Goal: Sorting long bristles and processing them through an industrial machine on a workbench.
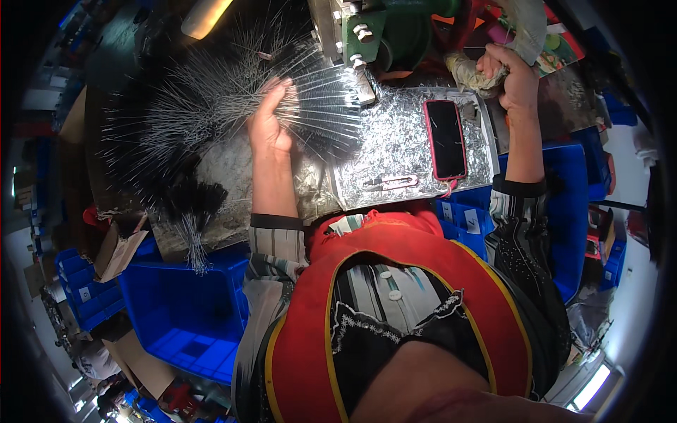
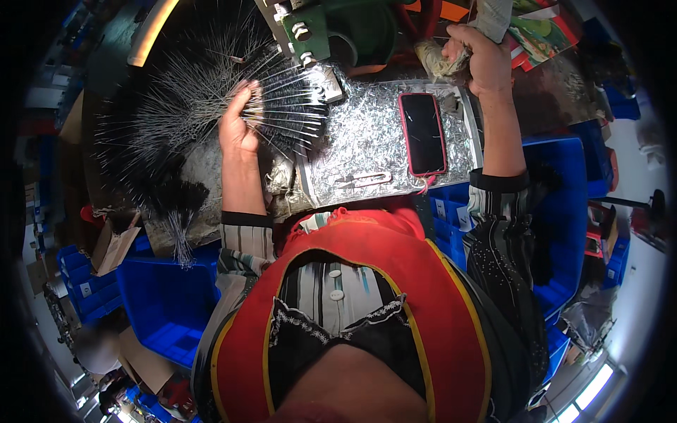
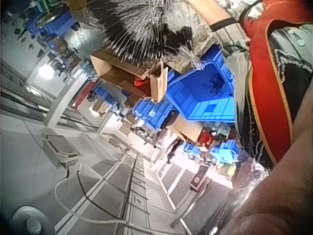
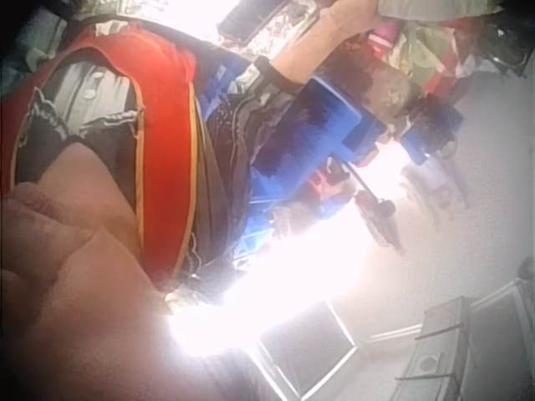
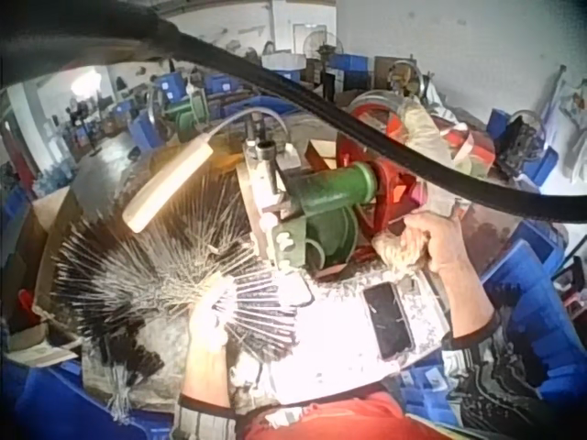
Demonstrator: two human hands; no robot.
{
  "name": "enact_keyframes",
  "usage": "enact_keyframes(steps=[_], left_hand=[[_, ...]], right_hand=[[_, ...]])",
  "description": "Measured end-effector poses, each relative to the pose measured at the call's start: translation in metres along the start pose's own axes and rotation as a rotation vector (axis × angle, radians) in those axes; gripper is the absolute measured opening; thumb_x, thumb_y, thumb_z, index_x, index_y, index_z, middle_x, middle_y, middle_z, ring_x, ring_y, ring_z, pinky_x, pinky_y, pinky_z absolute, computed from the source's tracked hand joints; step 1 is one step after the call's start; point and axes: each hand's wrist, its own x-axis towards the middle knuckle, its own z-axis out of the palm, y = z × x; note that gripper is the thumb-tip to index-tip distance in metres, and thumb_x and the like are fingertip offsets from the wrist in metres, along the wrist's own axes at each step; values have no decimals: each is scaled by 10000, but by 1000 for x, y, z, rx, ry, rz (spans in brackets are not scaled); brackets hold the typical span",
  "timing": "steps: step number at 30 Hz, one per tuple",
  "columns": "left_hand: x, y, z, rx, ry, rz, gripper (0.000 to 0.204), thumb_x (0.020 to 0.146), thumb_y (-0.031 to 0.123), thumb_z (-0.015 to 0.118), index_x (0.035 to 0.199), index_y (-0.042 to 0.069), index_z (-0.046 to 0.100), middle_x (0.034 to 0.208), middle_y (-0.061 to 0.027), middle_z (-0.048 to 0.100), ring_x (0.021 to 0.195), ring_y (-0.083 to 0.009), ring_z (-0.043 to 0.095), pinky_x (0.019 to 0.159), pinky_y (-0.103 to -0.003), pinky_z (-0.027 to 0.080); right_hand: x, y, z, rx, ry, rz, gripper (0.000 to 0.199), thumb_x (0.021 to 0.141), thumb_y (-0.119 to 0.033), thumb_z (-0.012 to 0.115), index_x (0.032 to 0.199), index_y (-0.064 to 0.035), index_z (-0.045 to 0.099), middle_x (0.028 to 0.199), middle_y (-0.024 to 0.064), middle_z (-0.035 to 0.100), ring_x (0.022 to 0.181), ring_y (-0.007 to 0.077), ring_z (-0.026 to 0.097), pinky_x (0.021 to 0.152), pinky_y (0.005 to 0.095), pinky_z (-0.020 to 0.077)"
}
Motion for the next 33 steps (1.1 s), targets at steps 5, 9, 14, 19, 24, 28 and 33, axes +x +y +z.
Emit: enact_keyframes(steps=[5,9,14,19,24,28,33], left_hand=[[0,-3,3,-9,65,51,308,683,-75,582,984,-81,517,879,-176,608,778,-226,603,708,-322,508],[-6,-1,14,71,138,64,272,715,-37,587,978,-79,531,869,-164,623,737,-201,607,684,-279,504],[-10,-1,28,119,160,121,286,700,-43,595,977,-80,533,849,-166,626,730,-201,608,686,-277,499],[-8,-3,29,92,179,110,287,695,-47,595,974,-83,536,855,-170,626,727,-206,609,681,-277,500],[-12,1,29,81,208,130,285,698,-56,586,977,-89,533,845,-174,625,732,-215,612,682,-287,507],[-7,3,25,138,93,71,311,705,-62,567,1010,-93,514,887,-181,610,779,-247,612,716,-304,507],[-1,7,11,156,-100,-24,400,703,-76,535,1095,-84,453,988,-187,568,881,-283,586,836,-352,468]], right_hand=[[6,16,-12,99,-76,-53,201,735,-38,548,541,-10,507,487,67,470,473,175,485,531,294,423],[4,14,-9,81,-68,-35,212,731,-53,557,531,-9,503,486,68,471,478,176,490,529,297,425],[10,-10,-14,9,-38,81,239,711,-108,588,509,-19,496,483,75,475,480,183,495,532,303,427],[13,-30,-7,-38,-102,141,295,723,-136,572,481,-56,423,480,64,436,493,180,472,543,297,403],[4,16,-4,85,-87,-77,239,705,-83,597,510,-21,474,490,76,479,464,182,500,504,296,421],[0,57,1,30,21,-377,256,727,-55,565,500,-16,453,517,86,492,493,180,510,535,304,432],[4,31,-12,116,-130,-150,242,738,-46,543,507,-14,480,500,82,483,487,182,495,554,301,430]])
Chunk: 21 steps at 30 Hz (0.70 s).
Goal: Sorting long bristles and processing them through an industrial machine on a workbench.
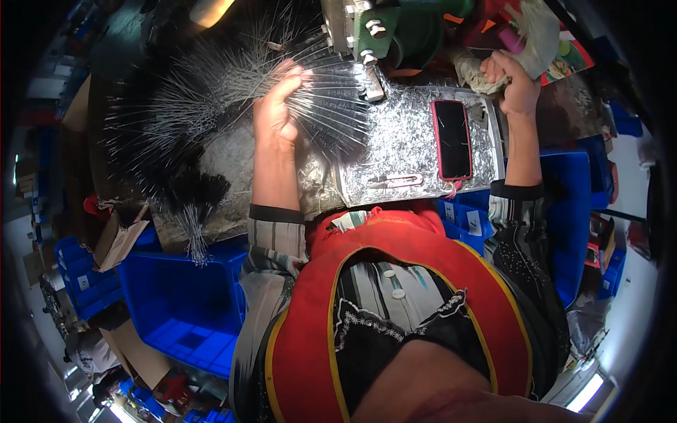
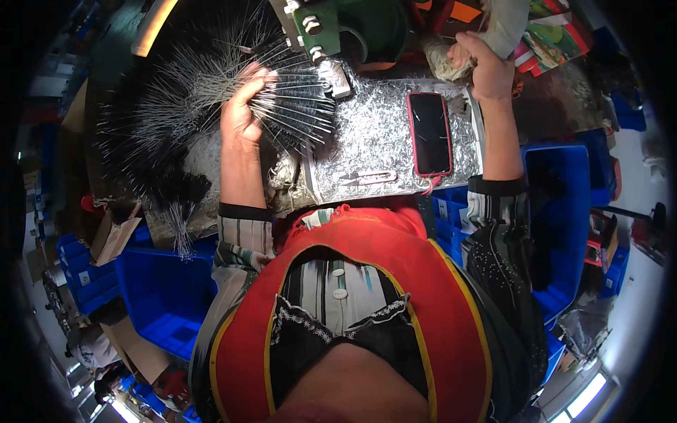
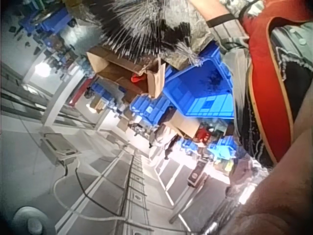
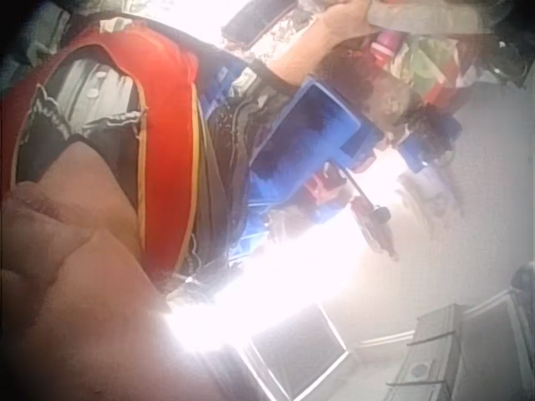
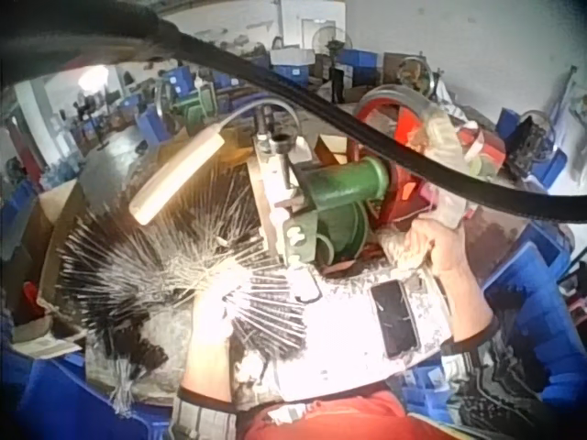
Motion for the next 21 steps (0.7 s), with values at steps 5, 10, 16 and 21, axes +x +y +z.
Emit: enact_keyframes(steps=[5,10,16,21], left_hand=[[2,-6,-8,-153,97,-4,411,672,-106,529,1077,-93,462,986,-205,557,842,-288,594,766,-357,507],[3,-8,-7,-151,125,20,402,693,-80,534,1088,-72,460,998,-199,560,850,-269,593,727,-324,506],[5,-9,-9,-127,163,34,356,718,-39,543,1066,-72,476,967,-186,587,820,-233,603,660,-275,503],[7,-12,-5,-108,187,44,289,727,-31,544,1010,-83,514,933,-183,602,766,-222,613,613,-267,495]], right_hand=[[2,-27,16,-28,67,86,221,730,-41,551,516,-17,499,462,74,465,459,179,485,527,296,423],[2,-27,13,-104,108,147,310,751,-82,523,466,-54,403,473,55,397,487,175,441,596,299,404],[5,-27,11,-127,107,187,318,750,-99,521,462,-67,391,472,60,405,511,176,449,601,294,397],[7,-40,9,-88,119,149,213,713,-76,582,528,-12,499,479,71,464,467,181,489,514,290,412]])
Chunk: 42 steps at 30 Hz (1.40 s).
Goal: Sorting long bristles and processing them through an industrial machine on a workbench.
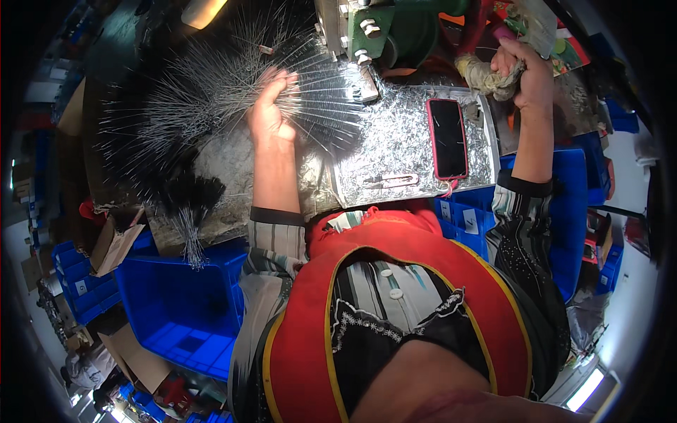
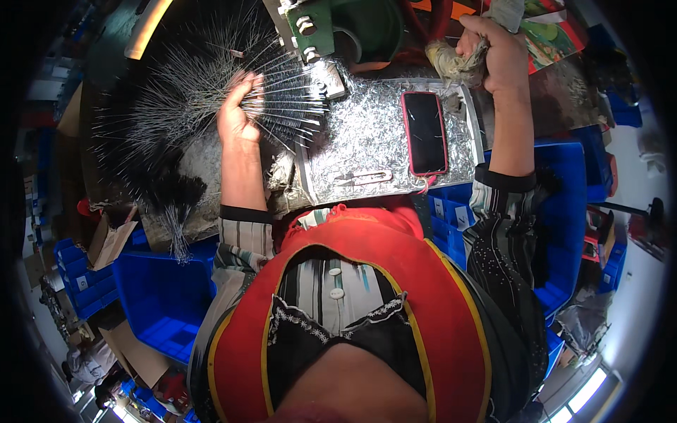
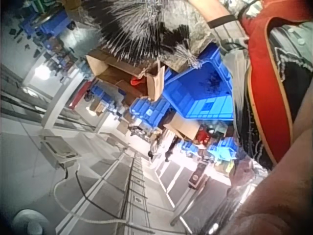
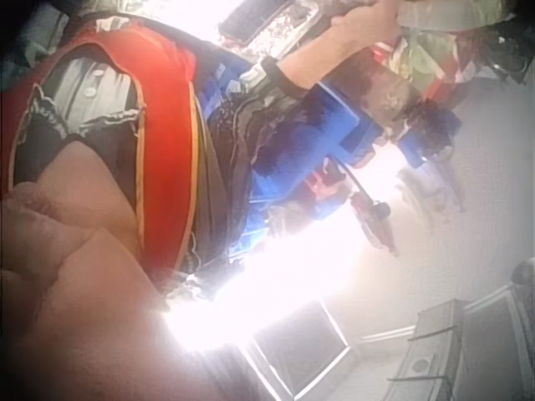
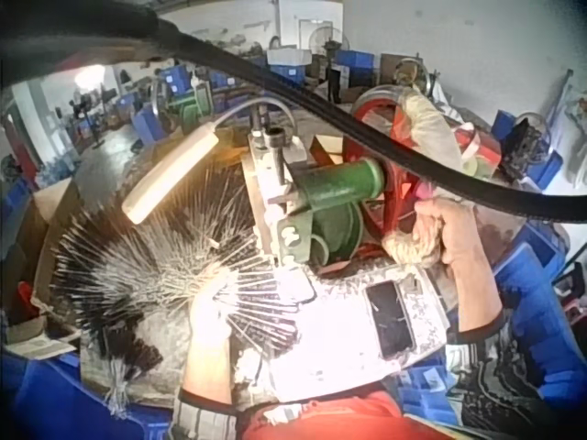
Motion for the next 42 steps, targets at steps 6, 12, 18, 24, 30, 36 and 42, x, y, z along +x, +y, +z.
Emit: enact_keyframes(steps=[6,12,18,24,30,36,42], left_hand=[[-1,-2,5,-26,27,57,278,739,-25,544,1011,-78,517,908,-178,606,770,-226,613,609,-268,494],[-3,-10,6,-136,94,92,221,726,-50,563,945,-80,553,894,-170,604,792,-249,612,719,-315,514],[-4,-6,5,-60,97,71,181,747,-24,547,923,-66,563,846,-168,614,728,-219,611,640,-282,510],[-7,-4,10,3,87,47,160,745,-1,561,897,-46,579,821,-155,626,676,-195,604,574,-258,493],[-9,-2,12,35,87,51,186,730,-29,553,911,-67,569,826,-157,621,695,-199,610,592,-267,491],[-9,-1,6,-25,107,58,197,727,-53,546,921,-80,562,841,-165,615,726,-216,615,622,-281,502],[-2,-11,11,-170,88,105,298,715,-89,531,1011,-98,497,929,-179,575,765,-240,606,709,-333,510]], right_hand=[[-4,53,9,75,73,-382,183,725,-32,547,553,13,505,491,82,477,452,181,485,514,300,427],[1,33,1,69,-48,-107,191,716,-54,560,542,-3,501,485,80,479,481,187,501,532,306,428],[7,5,1,-2,-60,21,209,707,-84,577,524,-22,497,488,78,484,477,187,505,513,302,423],[12,-5,-6,-66,-66,117,238,695,-129,592,498,-34,498,484,77,501,487,176,527,494,284,424],[12,-4,-3,-43,-47,106,237,690,-121,604,498,-36,493,479,73,494,465,174,515,492,283,424],[3,16,6,85,-99,-88,205,695,-85,602,529,-15,503,482,81,487,461,170,509,499,285,427],[-8,60,14,4,147,-280,253,745,-49,521,510,-22,433,496,79,439,503,175,480,577,315,434]])
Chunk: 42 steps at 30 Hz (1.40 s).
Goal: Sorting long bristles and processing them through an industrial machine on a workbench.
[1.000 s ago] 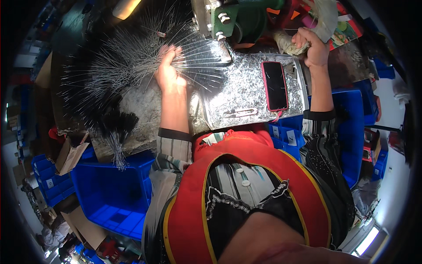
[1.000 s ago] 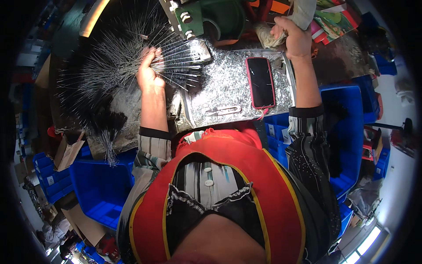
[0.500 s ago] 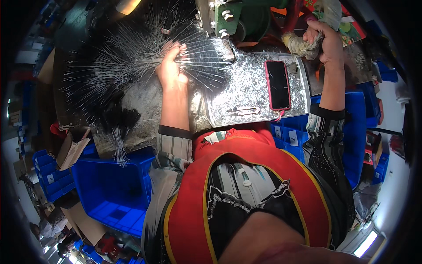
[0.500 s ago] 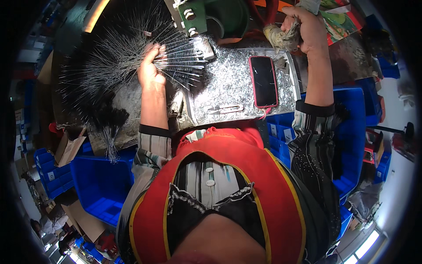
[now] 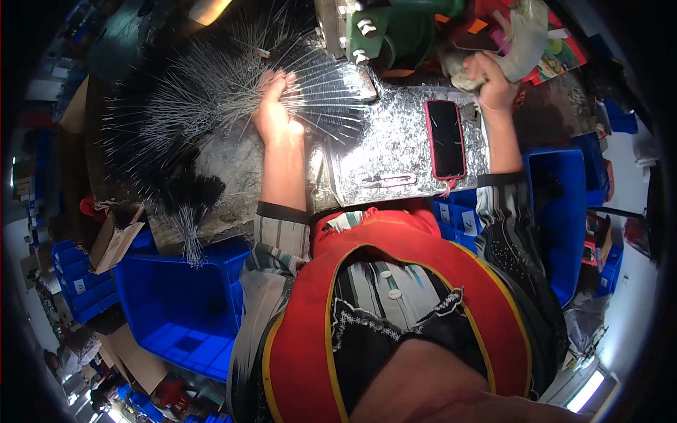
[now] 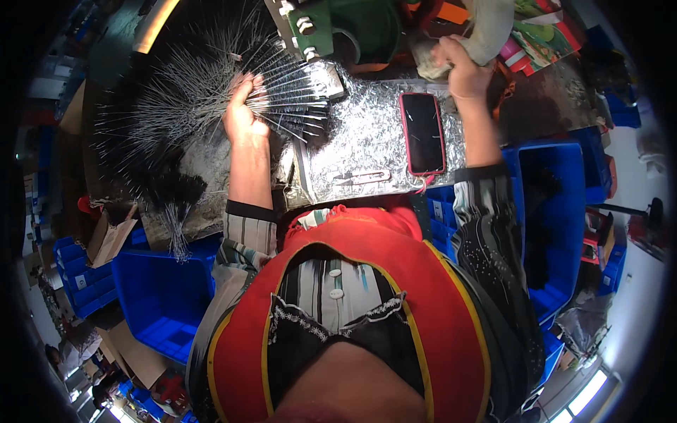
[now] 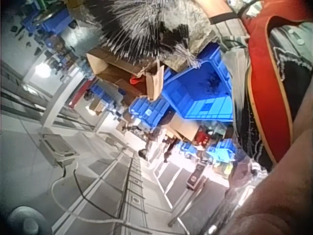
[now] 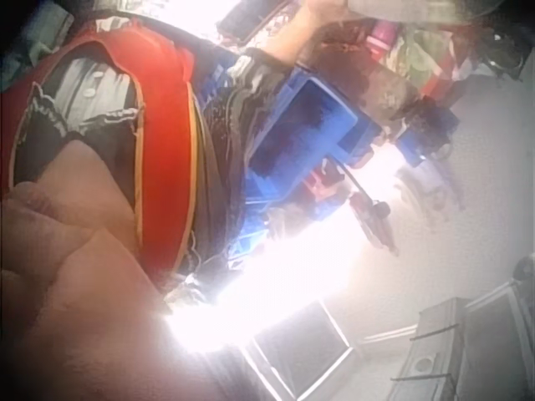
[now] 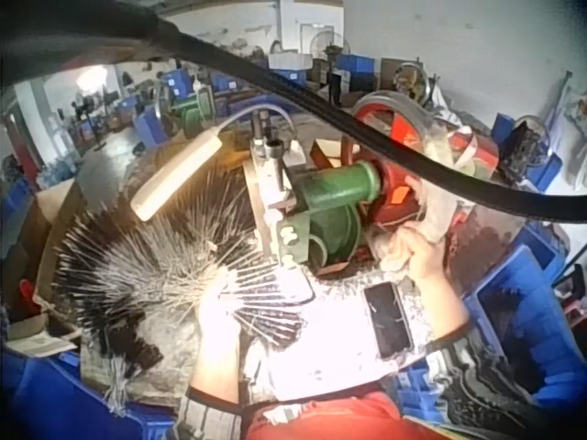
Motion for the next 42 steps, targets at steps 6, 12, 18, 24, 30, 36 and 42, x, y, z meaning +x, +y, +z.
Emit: enact_keyframes(steps=[6,12,18,24,30,36,42], left_hand=[[-14,10,8,46,92,8,215,738,-51,554,952,-64,550,853,-158,613,746,-214,612,644,-281,505],[-13,5,17,57,74,-10,239,753,-45,548,990,-63,525,880,-153,608,751,-211,613,612,-272,501],[-14,4,19,50,60,31,286,753,-41,558,1033,-49,503,909,-145,597,768,-217,612,615,-272,503],[-8,7,9,71,28,48,296,746,-54,564,1036,-36,505,918,-148,593,771,-224,611,657,-293,520],[-2,-3,9,2,22,87,267,764,-47,550,1026,-31,505,892,-138,592,758,-228,609,666,-308,529],[-12,6,13,-23,82,36,242,771,-55,535,1010,-28,503,870,-130,592,735,-217,607,621,-299,526],[-16,6,28,17,164,7,179,758,-50,564,933,-17,545,837,-111,595,701,-196,599,604,-295,521]], right_hand=[[28,-47,-2,-10,-177,325,249,699,-97,599,496,-19,477,482,79,478,467,192,509,498,290,418],[31,-66,-3,-63,-185,309,320,729,-103,561,462,-65,389,450,52,379,455,170,432,526,301,394],[-1,9,-3,-151,-119,-259,156,726,-37,556,582,10,521,504,84,496,482,169,499,535,274,427],[16,-25,-6,100,-222,194,210,717,-42,557,519,-12,496,482,73,473,472,182,484,540,290,421],[34,-61,-9,-17,-213,306,223,694,-90,602,512,-14,499,473,77,471,480,188,514,500,299,421],[14,-30,-2,13,-136,32,159,707,-56,591,583,10,517,487,73,487,479,168,513,524,293,440],[6,11,-12,103,-132,-21,92,723,-20,556,656,33,521,501,83,491,497,187,523,580,308,464]])
